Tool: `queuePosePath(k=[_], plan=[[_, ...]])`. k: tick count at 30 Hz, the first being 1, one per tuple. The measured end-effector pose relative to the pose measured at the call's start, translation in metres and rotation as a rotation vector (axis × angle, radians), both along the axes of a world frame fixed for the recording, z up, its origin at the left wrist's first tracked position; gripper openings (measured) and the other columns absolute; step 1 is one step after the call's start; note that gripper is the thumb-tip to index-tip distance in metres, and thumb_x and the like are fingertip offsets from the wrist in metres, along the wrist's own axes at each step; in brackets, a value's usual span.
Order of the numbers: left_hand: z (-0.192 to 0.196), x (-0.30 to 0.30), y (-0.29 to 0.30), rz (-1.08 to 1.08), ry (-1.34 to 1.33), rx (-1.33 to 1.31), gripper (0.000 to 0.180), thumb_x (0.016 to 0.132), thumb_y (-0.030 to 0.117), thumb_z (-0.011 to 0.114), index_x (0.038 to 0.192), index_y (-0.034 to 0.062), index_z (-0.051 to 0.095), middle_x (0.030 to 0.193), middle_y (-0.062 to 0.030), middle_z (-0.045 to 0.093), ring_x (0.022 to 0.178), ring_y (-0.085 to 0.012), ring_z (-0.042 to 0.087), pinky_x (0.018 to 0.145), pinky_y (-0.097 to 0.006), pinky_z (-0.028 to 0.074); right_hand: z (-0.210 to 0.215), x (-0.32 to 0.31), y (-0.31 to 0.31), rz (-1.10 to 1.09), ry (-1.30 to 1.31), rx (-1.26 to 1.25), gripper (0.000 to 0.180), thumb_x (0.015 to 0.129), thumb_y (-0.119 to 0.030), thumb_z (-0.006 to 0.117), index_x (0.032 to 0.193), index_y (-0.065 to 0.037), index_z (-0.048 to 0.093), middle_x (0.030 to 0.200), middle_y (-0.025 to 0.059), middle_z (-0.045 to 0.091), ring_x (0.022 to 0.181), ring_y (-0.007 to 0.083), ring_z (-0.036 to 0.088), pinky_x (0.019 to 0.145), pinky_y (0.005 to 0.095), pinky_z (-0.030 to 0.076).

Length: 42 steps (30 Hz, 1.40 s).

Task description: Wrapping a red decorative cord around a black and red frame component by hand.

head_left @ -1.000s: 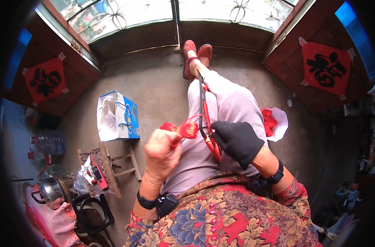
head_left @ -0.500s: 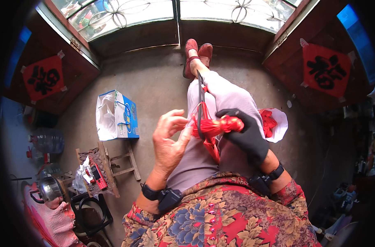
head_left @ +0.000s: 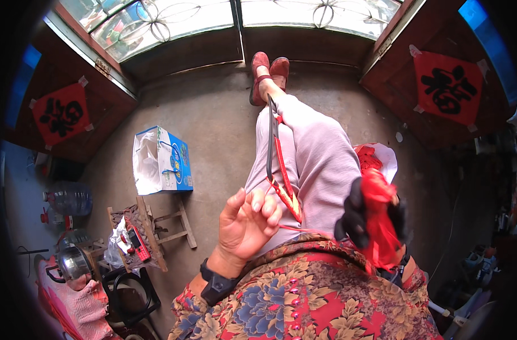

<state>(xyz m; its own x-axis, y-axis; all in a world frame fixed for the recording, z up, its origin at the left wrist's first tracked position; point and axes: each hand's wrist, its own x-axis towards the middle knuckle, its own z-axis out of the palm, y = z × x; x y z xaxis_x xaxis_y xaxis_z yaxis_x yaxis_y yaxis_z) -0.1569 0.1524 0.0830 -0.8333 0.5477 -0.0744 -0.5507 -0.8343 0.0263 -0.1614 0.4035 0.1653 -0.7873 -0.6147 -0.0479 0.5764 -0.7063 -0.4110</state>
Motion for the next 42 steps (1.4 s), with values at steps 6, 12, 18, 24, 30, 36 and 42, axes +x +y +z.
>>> queuePosePath(k=[6, 12, 18, 24, 30, 36, 42], plan=[[-0.007, 0.047, -0.042, -0.099, -0.206, -0.399, 0.023, 0.098, 0.024, 0.053, 0.110, 0.0033, 0.051, 0.090, -0.0130, 0.058, 0.066, -0.0130, 0.052, 0.050, -0.023, 0.044, -0.041, -0.021, -0.026, -0.015, 0.055, 0.961, 0.032, 0.081, -0.011, 0.069, 0.111, -0.002, 0.064, 0.098, 0.0028, 0.064, 0.085, 0.0092, 0.060, 0.079, 0.0274, 0.050], [0.005, 0.056, -0.043, -0.133, -0.144, -0.757, 0.020, 0.096, 0.018, 0.059, 0.110, 0.0034, 0.054, 0.073, -0.0073, 0.057, 0.051, -0.0067, 0.042, 0.042, -0.019, 0.037, -0.070, -0.034, -0.062, 0.006, 0.023, 0.768, 0.047, 0.084, -0.013, 0.069, 0.128, -0.002, 0.056, 0.105, 0.0006, 0.064, 0.092, 0.0087, 0.058, 0.083, 0.0268, 0.049], [0.005, 0.061, -0.045, -0.133, -0.112, -0.923, 0.018, 0.096, 0.018, 0.060, 0.105, 0.0022, 0.057, 0.066, -0.0005, 0.052, 0.048, -0.0030, 0.036, 0.039, -0.018, 0.029, -0.075, -0.029, -0.067, 0.054, 0.306, 0.934, 0.043, 0.085, -0.011, 0.069, 0.126, -0.002, 0.058, 0.101, 0.0001, 0.065, 0.090, 0.0064, 0.057, 0.080, 0.0261, 0.049], [0.005, 0.073, -0.045, -0.055, 0.055, -1.137, 0.016, 0.096, 0.016, 0.061, 0.099, 0.0003, 0.064, 0.063, 0.0056, 0.048, 0.053, -0.0027, 0.037, 0.049, -0.019, 0.028, -0.082, -0.036, -0.070, 0.110, 0.176, 0.992, 0.029, 0.083, -0.015, 0.070, 0.108, -0.003, 0.062, 0.090, 0.0005, 0.064, 0.079, 0.0078, 0.058, 0.070, 0.0265, 0.050], [0.010, 0.082, -0.048, -0.216, 0.047, -1.032, 0.017, 0.095, 0.017, 0.061, 0.096, 0.0003, 0.063, 0.064, 0.0049, 0.050, 0.052, -0.0033, 0.038, 0.048, -0.020, 0.028, -0.083, -0.034, -0.053, 0.098, -0.051, 0.770, 0.030, 0.085, -0.017, 0.070, 0.111, -0.003, 0.061, 0.096, 0.0057, 0.067, 0.079, 0.0120, 0.064, 0.072, 0.0279, 0.053], [0.012, 0.068, -0.065, -0.236, 0.008, -0.743, 0.017, 0.097, 0.016, 0.057, 0.095, -0.0005, 0.060, 0.065, 0.0003, 0.053, 0.051, -0.0056, 0.044, 0.045, -0.020, 0.033, -0.072, -0.059, 0.028, -0.555, -0.223, 0.556, 0.043, 0.092, -0.032, 0.066, 0.119, 0.000, 0.057, 0.104, 0.0130, 0.066, 0.091, 0.0212, 0.066, 0.080, 0.0340, 0.055], [0.036, -0.002, -0.037, 0.266, 0.342, -0.481, 0.044, 0.095, 0.020, 0.056, 0.133, 0.0002, 0.048, 0.148, -0.0212, 0.035, 0.134, -0.0354, 0.041, 0.093, -0.045, 0.052, -0.040, -0.067, 0.028, -0.520, 0.206, 0.777, 0.047, 0.089, -0.010, 0.063, 0.132, 0.000, 0.049, 0.127, 0.0158, 0.058, 0.118, 0.0282, 0.058, 0.103, 0.0392, 0.045]])
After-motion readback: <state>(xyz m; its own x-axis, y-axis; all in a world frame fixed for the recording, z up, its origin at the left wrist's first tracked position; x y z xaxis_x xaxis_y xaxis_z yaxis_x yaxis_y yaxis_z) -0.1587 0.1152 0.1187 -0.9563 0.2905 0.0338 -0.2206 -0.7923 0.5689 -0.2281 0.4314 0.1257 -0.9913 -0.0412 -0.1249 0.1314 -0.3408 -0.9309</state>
